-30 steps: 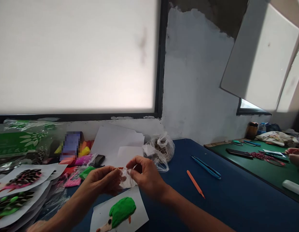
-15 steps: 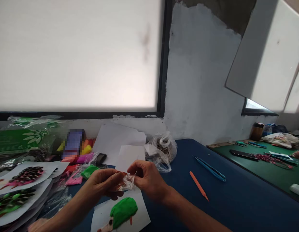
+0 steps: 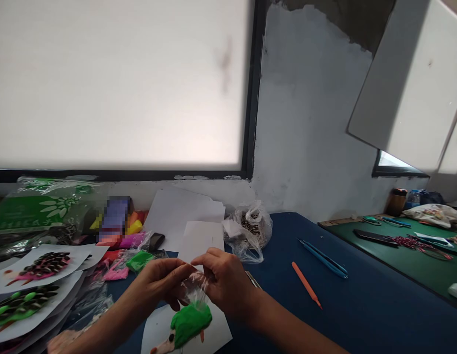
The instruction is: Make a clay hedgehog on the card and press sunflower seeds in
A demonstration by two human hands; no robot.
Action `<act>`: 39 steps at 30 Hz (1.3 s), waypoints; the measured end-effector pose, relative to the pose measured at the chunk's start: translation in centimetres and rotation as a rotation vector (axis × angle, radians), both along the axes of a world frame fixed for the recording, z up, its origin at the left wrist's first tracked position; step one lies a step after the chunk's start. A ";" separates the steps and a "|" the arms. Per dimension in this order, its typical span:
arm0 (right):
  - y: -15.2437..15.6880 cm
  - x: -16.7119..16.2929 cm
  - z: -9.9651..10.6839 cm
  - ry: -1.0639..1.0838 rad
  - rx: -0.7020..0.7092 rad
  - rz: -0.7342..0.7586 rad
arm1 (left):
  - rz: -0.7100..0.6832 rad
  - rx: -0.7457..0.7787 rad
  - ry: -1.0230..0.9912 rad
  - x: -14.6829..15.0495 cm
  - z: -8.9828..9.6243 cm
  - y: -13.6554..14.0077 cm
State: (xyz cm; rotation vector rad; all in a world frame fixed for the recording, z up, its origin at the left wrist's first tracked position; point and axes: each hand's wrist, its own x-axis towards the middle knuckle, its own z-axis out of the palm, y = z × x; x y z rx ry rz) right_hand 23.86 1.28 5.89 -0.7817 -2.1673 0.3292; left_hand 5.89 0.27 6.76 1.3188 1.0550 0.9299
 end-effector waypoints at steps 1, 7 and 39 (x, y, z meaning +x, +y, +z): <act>0.0 0.0 0.0 -0.002 -0.012 0.007 | -0.018 -0.004 0.011 0.1 0.2 -0.1; 0.1 0.0 -0.1 0.010 -0.002 0.001 | -0.021 -0.005 0.040 0.0 0.6 -0.3; -0.2 0.4 0.5 -0.172 0.262 -0.103 | -0.090 0.038 -0.121 -0.9 -2.0 1.0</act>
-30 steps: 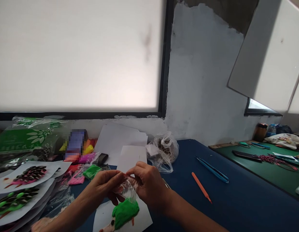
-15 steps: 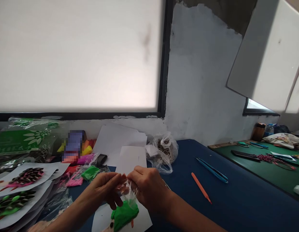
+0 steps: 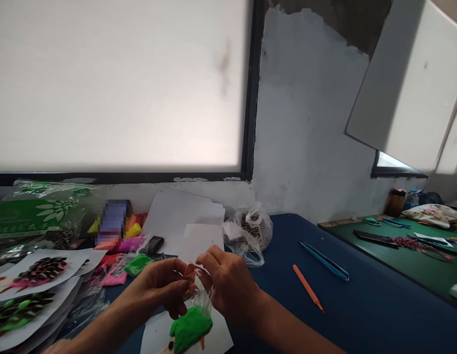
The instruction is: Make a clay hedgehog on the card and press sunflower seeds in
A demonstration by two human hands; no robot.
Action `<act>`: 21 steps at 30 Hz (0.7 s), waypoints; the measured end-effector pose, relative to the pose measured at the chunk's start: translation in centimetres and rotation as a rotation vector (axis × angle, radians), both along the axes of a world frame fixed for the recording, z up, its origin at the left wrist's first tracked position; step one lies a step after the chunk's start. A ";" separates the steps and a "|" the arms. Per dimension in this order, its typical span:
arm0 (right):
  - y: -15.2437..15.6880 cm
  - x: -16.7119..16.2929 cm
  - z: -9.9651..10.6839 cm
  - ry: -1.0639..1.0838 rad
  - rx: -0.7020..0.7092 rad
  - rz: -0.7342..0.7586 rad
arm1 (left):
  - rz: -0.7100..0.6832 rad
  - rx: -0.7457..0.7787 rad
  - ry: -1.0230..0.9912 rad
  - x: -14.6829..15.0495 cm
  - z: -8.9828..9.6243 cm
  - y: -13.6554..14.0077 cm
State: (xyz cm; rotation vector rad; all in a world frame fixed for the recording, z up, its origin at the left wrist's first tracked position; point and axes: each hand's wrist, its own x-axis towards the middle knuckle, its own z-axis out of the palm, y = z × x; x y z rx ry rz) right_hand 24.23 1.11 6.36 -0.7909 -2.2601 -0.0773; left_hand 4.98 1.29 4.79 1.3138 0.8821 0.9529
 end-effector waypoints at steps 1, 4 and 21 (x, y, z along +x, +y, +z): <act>0.0 0.0 0.0 0.000 -0.005 0.009 | -0.005 -0.005 0.004 0.0 -0.1 0.1; 0.1 -0.1 -0.2 0.014 -0.065 0.081 | -0.019 -0.027 0.030 0.0 -0.1 0.0; 0.0 -0.3 -0.4 0.049 -0.136 0.057 | 0.123 0.016 0.186 0.3 1.1 -0.7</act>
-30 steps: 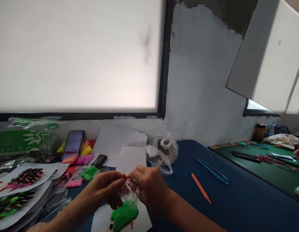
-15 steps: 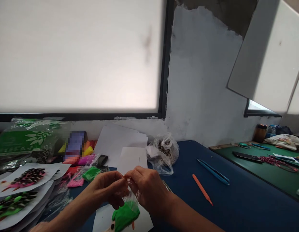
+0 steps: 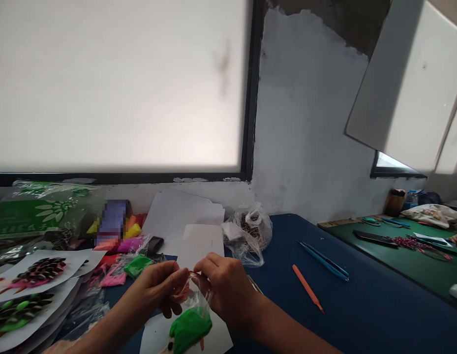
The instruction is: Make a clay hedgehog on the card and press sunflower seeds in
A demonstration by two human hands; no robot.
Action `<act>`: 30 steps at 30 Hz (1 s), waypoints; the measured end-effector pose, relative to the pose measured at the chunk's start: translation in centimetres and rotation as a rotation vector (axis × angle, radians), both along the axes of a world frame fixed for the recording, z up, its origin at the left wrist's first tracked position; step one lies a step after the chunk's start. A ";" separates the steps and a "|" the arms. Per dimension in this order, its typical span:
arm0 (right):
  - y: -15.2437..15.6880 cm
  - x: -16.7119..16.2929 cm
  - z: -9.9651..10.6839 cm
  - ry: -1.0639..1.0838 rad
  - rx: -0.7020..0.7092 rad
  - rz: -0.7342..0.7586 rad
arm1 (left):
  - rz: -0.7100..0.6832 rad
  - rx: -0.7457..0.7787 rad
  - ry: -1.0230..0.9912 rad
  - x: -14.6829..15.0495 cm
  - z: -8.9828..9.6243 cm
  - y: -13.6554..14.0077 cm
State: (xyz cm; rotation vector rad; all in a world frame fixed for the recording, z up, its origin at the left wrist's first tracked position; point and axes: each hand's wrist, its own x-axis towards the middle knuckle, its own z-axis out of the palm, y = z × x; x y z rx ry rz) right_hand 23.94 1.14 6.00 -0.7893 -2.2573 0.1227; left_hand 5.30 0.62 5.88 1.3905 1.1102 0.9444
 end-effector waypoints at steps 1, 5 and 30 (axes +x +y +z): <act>0.0 0.1 0.1 0.018 -0.033 -0.021 | 0.014 -0.004 -0.033 -0.2 -0.2 0.1; -0.2 0.2 0.8 0.108 -0.234 -0.163 | 0.055 0.018 -0.153 -0.9 -0.1 0.3; 0.2 -0.8 -0.8 0.547 -0.627 0.063 | -0.180 -0.138 -0.279 -1.1 -0.8 -0.2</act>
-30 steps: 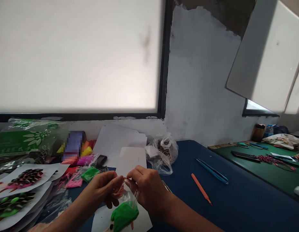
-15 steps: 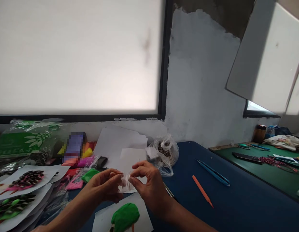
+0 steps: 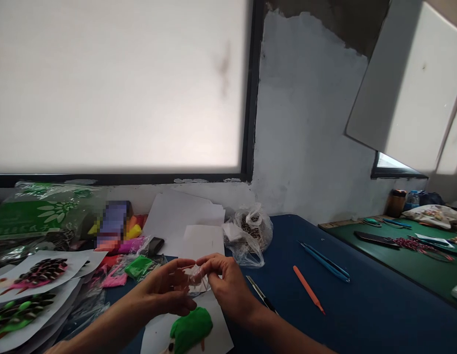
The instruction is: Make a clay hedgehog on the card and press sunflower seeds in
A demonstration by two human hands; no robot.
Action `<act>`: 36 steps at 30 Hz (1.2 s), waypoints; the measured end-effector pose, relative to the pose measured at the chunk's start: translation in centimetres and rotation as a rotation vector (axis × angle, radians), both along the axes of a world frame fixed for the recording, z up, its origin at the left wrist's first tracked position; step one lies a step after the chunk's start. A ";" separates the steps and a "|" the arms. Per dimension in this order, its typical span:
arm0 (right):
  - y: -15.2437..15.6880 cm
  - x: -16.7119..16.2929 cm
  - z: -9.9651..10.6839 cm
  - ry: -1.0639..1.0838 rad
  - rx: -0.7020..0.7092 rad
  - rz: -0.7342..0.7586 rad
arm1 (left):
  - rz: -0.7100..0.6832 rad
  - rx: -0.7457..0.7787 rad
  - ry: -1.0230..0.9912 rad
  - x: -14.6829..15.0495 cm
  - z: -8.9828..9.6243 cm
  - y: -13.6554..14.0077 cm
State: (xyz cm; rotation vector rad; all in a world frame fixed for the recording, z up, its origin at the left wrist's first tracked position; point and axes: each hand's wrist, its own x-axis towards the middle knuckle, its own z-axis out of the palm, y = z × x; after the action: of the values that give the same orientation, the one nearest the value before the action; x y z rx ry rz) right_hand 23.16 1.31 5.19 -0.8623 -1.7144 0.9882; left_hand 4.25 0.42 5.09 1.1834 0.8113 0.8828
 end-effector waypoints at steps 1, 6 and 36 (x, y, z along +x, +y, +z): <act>0.1 0.0 0.0 0.015 0.002 -0.002 | -0.009 -0.011 -0.016 -0.1 -0.1 0.1; -0.2 -0.4 0.2 -0.017 -0.021 0.028 | -0.022 -0.019 -0.120 -0.4 -0.9 0.7; -1.2 -0.5 0.6 -0.219 0.128 0.000 | 0.121 -0.080 0.053 0.1 -2.5 1.6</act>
State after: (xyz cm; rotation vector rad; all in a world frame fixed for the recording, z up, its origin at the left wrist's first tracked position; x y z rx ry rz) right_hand 22.66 0.15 5.77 -0.9134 -1.9397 0.7974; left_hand 4.34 2.06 2.62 1.1005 0.9611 0.9129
